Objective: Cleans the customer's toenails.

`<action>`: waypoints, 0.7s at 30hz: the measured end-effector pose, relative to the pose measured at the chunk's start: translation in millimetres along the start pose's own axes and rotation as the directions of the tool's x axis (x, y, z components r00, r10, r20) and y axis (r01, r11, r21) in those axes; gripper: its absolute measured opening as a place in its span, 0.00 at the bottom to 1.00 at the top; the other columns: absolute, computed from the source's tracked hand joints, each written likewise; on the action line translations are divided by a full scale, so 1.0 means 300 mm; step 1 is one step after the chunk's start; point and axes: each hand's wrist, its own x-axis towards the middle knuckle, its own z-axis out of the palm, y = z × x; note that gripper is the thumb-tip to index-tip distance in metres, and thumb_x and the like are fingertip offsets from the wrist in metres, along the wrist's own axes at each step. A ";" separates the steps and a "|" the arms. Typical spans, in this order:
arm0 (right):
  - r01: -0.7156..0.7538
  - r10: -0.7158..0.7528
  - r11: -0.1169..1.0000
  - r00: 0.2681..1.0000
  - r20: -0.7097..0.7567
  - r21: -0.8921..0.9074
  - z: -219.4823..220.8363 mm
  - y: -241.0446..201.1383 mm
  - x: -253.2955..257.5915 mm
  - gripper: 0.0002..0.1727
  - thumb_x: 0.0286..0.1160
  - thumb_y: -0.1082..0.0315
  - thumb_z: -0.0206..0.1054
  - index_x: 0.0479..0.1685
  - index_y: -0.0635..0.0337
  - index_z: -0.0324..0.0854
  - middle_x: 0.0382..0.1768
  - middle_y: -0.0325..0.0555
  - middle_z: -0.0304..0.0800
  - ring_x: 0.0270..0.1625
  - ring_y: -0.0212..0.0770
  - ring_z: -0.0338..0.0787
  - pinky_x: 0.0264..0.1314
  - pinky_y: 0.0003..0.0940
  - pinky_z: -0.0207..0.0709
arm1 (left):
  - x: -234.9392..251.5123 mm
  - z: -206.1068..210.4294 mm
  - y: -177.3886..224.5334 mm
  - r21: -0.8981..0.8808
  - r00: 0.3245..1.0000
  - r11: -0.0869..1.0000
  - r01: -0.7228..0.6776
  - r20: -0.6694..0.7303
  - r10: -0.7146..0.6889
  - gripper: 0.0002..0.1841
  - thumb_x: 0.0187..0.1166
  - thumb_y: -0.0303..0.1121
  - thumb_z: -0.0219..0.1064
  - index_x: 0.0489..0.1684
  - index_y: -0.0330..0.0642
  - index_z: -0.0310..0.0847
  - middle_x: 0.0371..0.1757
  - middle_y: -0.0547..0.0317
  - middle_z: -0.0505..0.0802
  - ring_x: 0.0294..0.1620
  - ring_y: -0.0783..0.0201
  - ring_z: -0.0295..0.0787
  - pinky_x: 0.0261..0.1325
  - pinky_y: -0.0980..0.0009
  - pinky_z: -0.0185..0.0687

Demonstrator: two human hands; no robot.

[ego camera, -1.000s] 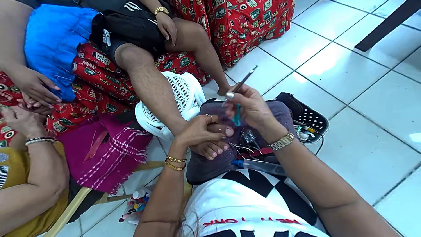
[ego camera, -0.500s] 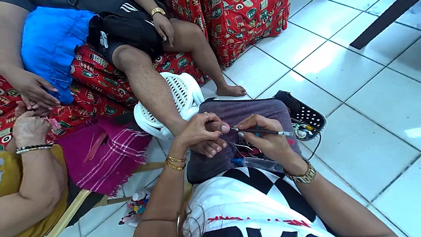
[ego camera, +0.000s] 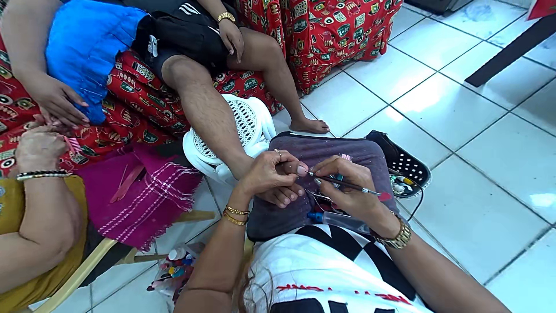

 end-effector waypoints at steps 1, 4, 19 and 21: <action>-0.004 0.004 1.000 1.000 0.000 0.005 -0.002 0.000 -0.001 0.02 0.65 0.76 0.67 0.34 0.65 0.83 0.40 0.45 0.93 0.48 0.27 0.91 0.51 0.19 0.85 | 0.000 0.000 -0.001 0.008 1.000 1.000 -0.002 -0.002 0.002 0.12 0.62 0.31 0.77 0.43 0.42 0.92 0.43 0.67 0.94 0.45 0.77 0.89 0.54 0.77 0.85; -0.002 0.002 1.000 1.000 -0.018 0.011 -0.004 0.005 -0.007 0.02 0.65 0.76 0.69 0.33 0.65 0.82 0.41 0.45 0.94 0.50 0.29 0.93 0.53 0.22 0.87 | 0.000 0.006 -0.004 0.048 1.000 0.999 -0.015 -0.025 0.016 0.12 0.63 0.34 0.78 0.43 0.42 0.92 0.44 0.67 0.94 0.47 0.77 0.89 0.55 0.77 0.85; -0.104 0.105 0.994 0.994 -0.021 0.018 -0.034 0.006 0.010 0.04 0.71 0.76 0.66 0.38 0.66 0.85 0.39 0.38 0.92 0.43 0.20 0.89 0.48 0.15 0.83 | -0.001 0.014 -0.003 0.250 0.999 0.968 -0.023 -0.019 0.028 0.14 0.66 0.46 0.77 0.41 0.47 0.92 0.42 0.66 0.93 0.44 0.73 0.88 0.51 0.69 0.82; -0.136 0.136 0.991 0.991 -0.005 0.011 -0.030 0.009 0.018 0.04 0.73 0.76 0.66 0.39 0.67 0.85 0.39 0.38 0.92 0.40 0.19 0.88 0.47 0.14 0.83 | 0.001 0.017 -0.009 0.270 0.999 0.962 -0.029 -0.023 0.036 0.14 0.65 0.46 0.77 0.41 0.47 0.92 0.41 0.66 0.93 0.43 0.73 0.88 0.50 0.69 0.82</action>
